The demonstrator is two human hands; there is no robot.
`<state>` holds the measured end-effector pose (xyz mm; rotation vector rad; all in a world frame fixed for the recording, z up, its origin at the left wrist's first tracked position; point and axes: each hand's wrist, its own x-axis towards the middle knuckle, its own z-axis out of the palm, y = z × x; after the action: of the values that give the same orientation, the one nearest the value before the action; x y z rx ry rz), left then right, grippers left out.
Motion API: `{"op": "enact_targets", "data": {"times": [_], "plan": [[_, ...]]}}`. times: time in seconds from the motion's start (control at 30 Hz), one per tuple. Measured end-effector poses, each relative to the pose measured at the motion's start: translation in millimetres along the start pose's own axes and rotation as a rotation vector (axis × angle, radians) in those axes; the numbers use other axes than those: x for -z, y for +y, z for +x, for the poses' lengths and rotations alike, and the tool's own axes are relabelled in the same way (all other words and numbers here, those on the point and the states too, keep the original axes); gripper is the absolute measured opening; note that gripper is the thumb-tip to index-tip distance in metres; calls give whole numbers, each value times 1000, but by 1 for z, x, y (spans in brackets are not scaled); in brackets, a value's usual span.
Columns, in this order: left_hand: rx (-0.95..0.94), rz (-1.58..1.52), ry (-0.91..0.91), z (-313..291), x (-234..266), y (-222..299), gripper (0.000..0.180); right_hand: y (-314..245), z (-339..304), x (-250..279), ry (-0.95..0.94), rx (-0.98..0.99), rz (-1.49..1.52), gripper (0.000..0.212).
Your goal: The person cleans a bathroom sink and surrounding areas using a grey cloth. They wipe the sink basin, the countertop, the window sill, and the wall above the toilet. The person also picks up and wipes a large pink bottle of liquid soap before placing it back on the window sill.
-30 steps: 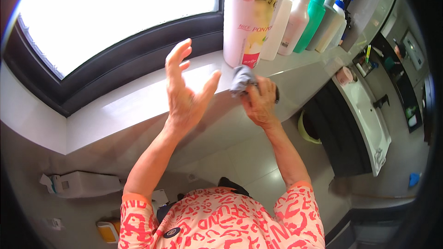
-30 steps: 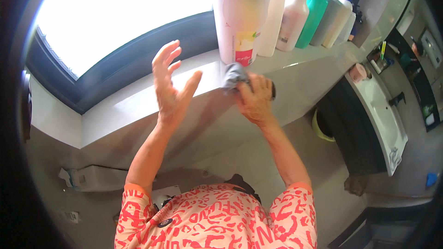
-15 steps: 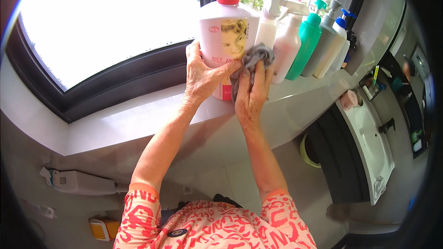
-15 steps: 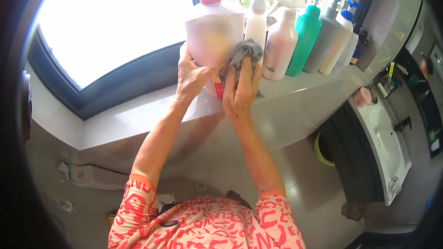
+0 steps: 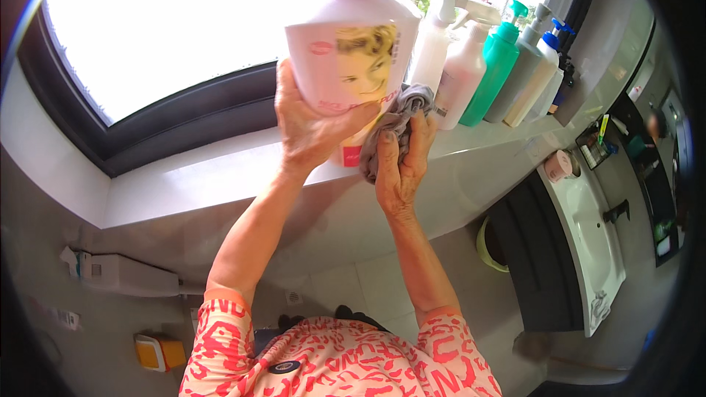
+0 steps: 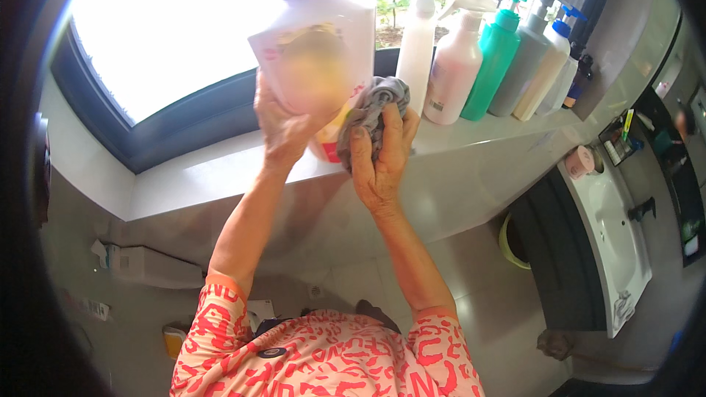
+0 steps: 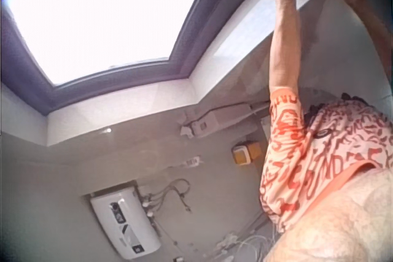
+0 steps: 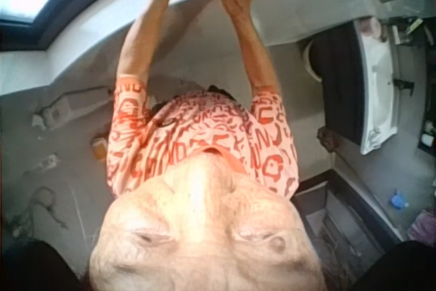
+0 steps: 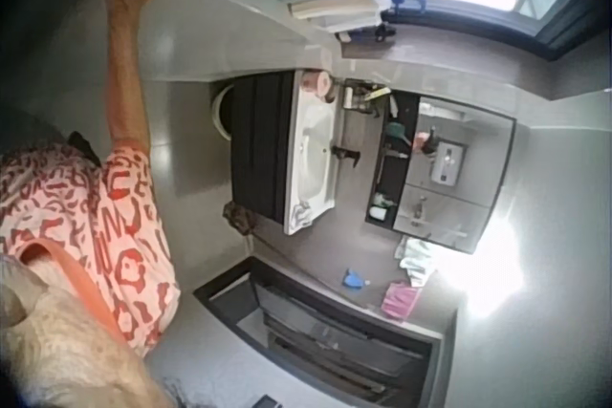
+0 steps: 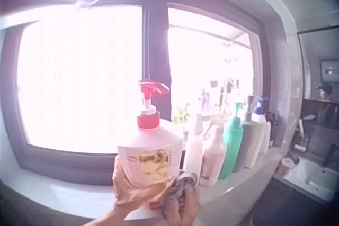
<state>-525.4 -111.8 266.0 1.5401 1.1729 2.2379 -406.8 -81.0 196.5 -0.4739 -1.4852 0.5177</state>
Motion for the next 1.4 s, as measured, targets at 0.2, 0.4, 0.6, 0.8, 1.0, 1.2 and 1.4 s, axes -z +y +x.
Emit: {"op": "enact_targets", "data": {"times": [0.2,0.4,0.6,0.8,1.0,1.2,1.4], "plan": [[188,-2,-11,-61,64,62,76,-42,4,-18,-137,139,364,48],[303,-36,-3,-145,126,82,76,-105,-12,-30,-457,-441,782,38],[162,145,97,-213,174,95,80,-126,-82,-45,-415,97,677,39],[276,340,11,-281,231,127,95,-177,-142,-40,-557,33,518,30],[527,238,120,-347,267,169,105,-222,-163,-68,-930,-187,476,23],[525,215,220,-382,280,197,99,-238,-208,-88,-1015,-484,591,25],[506,241,393,-395,277,208,93,-263,-254,-69,-682,-137,457,25]]}}
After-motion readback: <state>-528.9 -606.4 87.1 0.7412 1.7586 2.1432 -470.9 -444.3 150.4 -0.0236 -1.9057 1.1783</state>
